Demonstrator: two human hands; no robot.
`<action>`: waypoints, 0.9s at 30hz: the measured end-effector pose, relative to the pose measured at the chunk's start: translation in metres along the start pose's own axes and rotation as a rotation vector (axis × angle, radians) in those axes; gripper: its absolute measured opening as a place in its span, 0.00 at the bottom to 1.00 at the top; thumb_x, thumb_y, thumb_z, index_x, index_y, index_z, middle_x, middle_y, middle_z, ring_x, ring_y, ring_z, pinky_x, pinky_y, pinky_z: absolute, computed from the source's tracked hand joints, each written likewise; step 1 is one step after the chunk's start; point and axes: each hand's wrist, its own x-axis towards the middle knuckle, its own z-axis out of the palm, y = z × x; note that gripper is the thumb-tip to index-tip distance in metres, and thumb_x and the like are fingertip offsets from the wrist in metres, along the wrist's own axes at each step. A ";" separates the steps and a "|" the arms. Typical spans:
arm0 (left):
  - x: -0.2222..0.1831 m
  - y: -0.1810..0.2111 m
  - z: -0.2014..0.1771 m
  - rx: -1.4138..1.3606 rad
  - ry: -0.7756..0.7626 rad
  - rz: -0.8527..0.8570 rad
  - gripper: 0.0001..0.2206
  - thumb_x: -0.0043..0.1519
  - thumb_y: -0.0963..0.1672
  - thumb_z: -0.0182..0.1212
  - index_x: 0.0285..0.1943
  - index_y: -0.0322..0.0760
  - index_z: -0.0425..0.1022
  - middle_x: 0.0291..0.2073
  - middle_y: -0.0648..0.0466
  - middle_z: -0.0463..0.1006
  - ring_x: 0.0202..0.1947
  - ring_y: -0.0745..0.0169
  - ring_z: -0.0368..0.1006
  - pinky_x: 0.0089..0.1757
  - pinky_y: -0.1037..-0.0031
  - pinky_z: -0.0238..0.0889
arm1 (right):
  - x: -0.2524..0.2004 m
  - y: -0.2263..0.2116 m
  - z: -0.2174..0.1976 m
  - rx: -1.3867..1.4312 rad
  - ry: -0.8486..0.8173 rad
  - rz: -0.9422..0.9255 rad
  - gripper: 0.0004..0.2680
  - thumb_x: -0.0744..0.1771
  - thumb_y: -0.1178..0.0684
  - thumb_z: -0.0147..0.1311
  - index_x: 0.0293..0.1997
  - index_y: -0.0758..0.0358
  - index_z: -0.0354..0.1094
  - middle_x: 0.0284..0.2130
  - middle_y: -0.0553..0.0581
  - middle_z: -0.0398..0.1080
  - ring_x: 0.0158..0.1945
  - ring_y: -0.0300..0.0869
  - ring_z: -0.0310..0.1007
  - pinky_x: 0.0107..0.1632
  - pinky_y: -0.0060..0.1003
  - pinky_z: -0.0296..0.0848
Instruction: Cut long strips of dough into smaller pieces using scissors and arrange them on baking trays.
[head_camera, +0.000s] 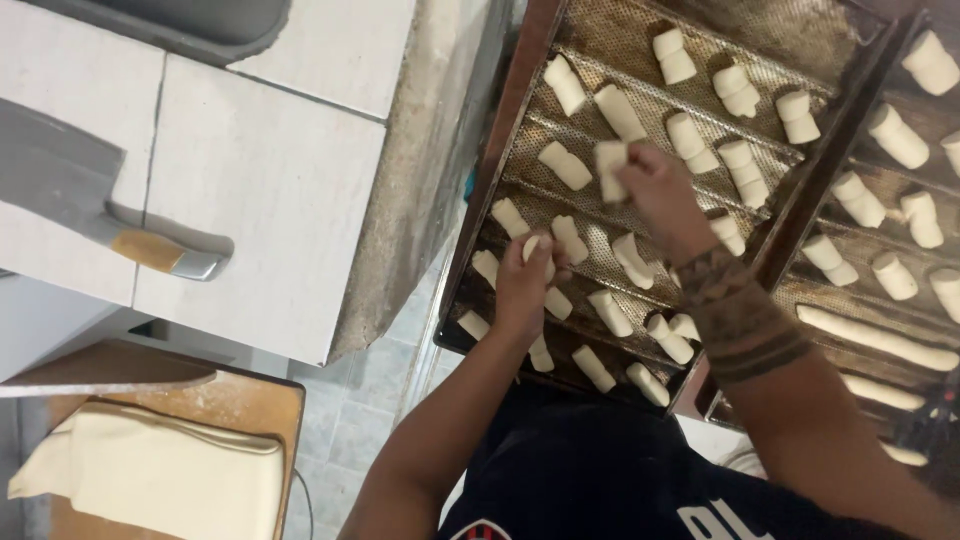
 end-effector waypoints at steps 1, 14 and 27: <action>0.002 -0.005 -0.006 0.003 0.004 -0.038 0.18 0.67 0.49 0.56 0.62 0.38 0.70 0.43 0.50 0.78 0.44 0.58 0.76 0.44 0.63 0.76 | 0.009 -0.003 -0.003 -0.014 0.060 -0.055 0.16 0.70 0.46 0.45 0.64 0.56 0.67 0.48 0.55 0.73 0.41 0.41 0.71 0.43 0.33 0.73; -0.018 -0.016 -0.053 0.043 0.086 -0.093 0.12 0.66 0.45 0.58 0.55 0.36 0.74 0.36 0.48 0.78 0.34 0.60 0.75 0.38 0.71 0.75 | 0.171 -0.033 -0.019 -0.023 0.297 -0.435 0.16 0.73 0.54 0.57 0.29 0.47 0.51 0.25 0.42 0.54 0.28 0.32 0.48 0.33 0.33 0.53; -0.002 0.000 -0.048 0.029 -0.134 0.161 0.21 0.62 0.43 0.55 0.67 0.41 0.68 0.61 0.50 0.77 0.65 0.54 0.69 0.62 0.60 0.62 | 0.238 -0.006 -0.024 -1.048 0.591 -0.745 0.16 0.73 0.45 0.60 0.28 0.63 0.69 0.26 0.59 0.63 0.29 0.53 0.64 0.30 0.53 0.61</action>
